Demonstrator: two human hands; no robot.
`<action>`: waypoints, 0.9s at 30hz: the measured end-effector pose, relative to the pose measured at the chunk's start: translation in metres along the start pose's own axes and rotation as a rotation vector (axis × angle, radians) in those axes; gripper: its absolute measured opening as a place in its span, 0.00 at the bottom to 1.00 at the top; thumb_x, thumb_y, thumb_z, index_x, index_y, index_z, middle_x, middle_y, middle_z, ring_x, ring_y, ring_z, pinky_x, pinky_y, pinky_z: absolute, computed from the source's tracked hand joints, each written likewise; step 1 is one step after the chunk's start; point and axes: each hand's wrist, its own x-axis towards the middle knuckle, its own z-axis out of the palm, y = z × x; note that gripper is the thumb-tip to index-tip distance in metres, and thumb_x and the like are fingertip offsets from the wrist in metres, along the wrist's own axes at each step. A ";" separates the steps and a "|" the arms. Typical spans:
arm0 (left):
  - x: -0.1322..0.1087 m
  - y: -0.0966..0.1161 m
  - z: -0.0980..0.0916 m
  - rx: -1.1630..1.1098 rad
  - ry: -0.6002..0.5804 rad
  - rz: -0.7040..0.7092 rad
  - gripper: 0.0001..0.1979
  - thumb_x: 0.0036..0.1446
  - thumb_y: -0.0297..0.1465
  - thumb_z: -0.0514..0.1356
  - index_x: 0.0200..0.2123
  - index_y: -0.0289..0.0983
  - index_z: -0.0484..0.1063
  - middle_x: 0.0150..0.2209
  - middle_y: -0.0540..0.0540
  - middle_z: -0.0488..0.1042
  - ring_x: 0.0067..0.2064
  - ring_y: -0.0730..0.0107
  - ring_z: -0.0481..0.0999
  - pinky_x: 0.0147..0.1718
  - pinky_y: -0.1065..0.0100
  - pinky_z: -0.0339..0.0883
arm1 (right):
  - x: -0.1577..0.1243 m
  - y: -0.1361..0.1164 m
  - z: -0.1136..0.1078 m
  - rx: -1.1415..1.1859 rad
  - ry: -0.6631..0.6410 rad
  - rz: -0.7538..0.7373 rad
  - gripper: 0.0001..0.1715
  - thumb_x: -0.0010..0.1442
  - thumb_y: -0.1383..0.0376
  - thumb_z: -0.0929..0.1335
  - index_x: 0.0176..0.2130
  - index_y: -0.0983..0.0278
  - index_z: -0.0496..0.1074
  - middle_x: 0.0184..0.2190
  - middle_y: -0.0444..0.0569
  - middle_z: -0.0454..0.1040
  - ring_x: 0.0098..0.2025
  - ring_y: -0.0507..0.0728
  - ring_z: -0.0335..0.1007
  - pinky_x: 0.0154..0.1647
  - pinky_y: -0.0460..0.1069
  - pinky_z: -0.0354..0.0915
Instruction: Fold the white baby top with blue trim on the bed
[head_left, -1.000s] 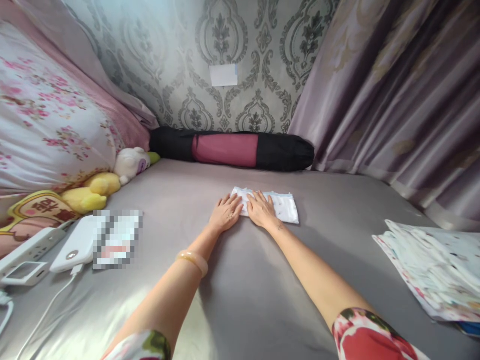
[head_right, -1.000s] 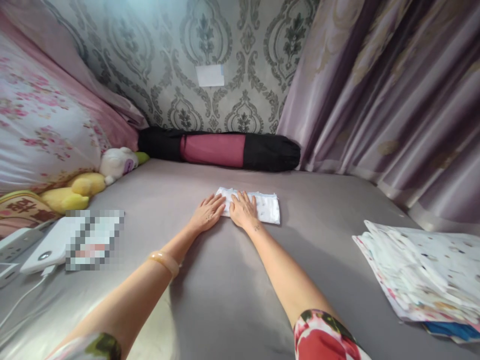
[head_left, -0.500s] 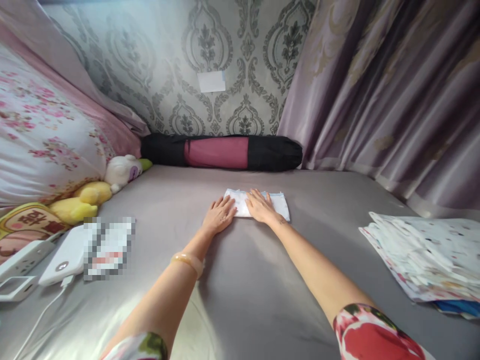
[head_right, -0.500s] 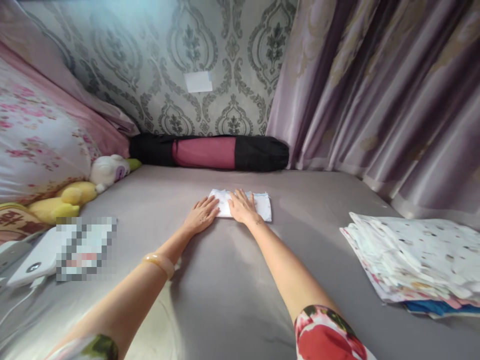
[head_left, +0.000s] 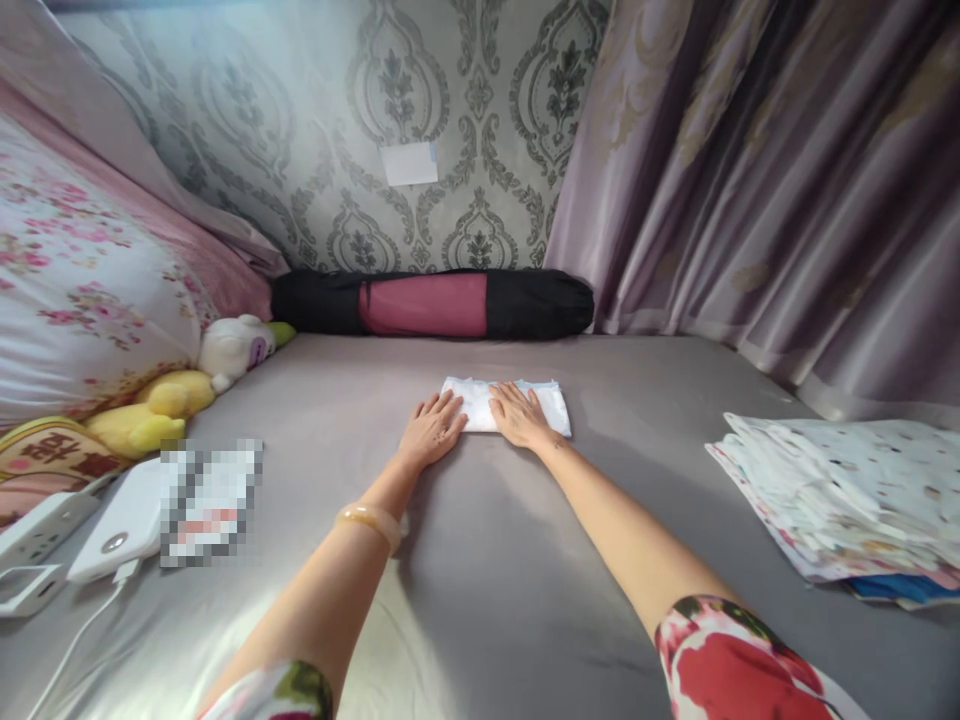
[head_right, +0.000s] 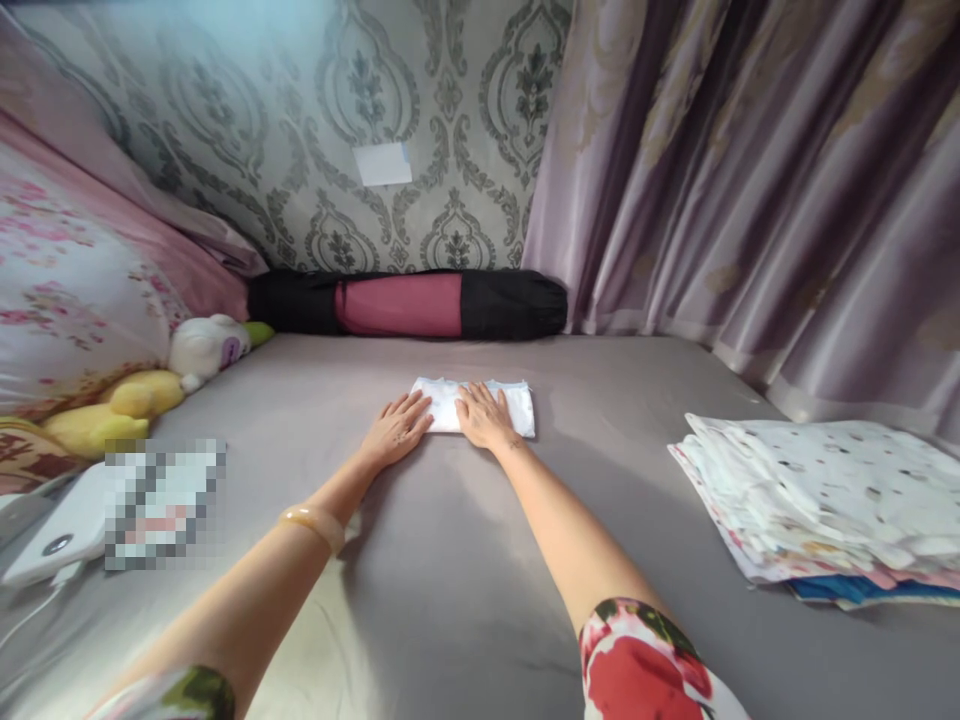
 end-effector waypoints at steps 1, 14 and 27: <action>0.000 0.000 0.000 0.000 0.000 -0.002 0.27 0.65 0.45 0.43 0.63 0.42 0.58 0.67 0.45 0.55 0.67 0.53 0.53 0.63 0.51 0.47 | 0.000 0.002 -0.003 0.022 -0.022 0.001 0.29 0.72 0.58 0.48 0.67 0.64 0.51 0.67 0.49 0.48 0.68 0.58 0.37 0.66 0.63 0.38; 0.000 0.003 0.000 0.087 -0.051 -0.033 0.28 0.66 0.44 0.39 0.65 0.41 0.53 0.68 0.47 0.51 0.68 0.53 0.48 0.64 0.51 0.45 | -0.014 0.049 0.000 -0.185 0.052 0.107 0.33 0.71 0.56 0.50 0.67 0.72 0.51 0.67 0.55 0.48 0.68 0.59 0.37 0.67 0.60 0.37; 0.075 0.015 -0.042 0.240 -0.249 -0.015 0.14 0.62 0.33 0.51 0.39 0.37 0.76 0.44 0.38 0.77 0.48 0.58 0.75 0.45 0.65 0.66 | 0.020 0.071 -0.046 -0.085 -0.190 0.024 0.18 0.65 0.71 0.62 0.51 0.59 0.73 0.54 0.50 0.69 0.56 0.60 0.65 0.56 0.50 0.59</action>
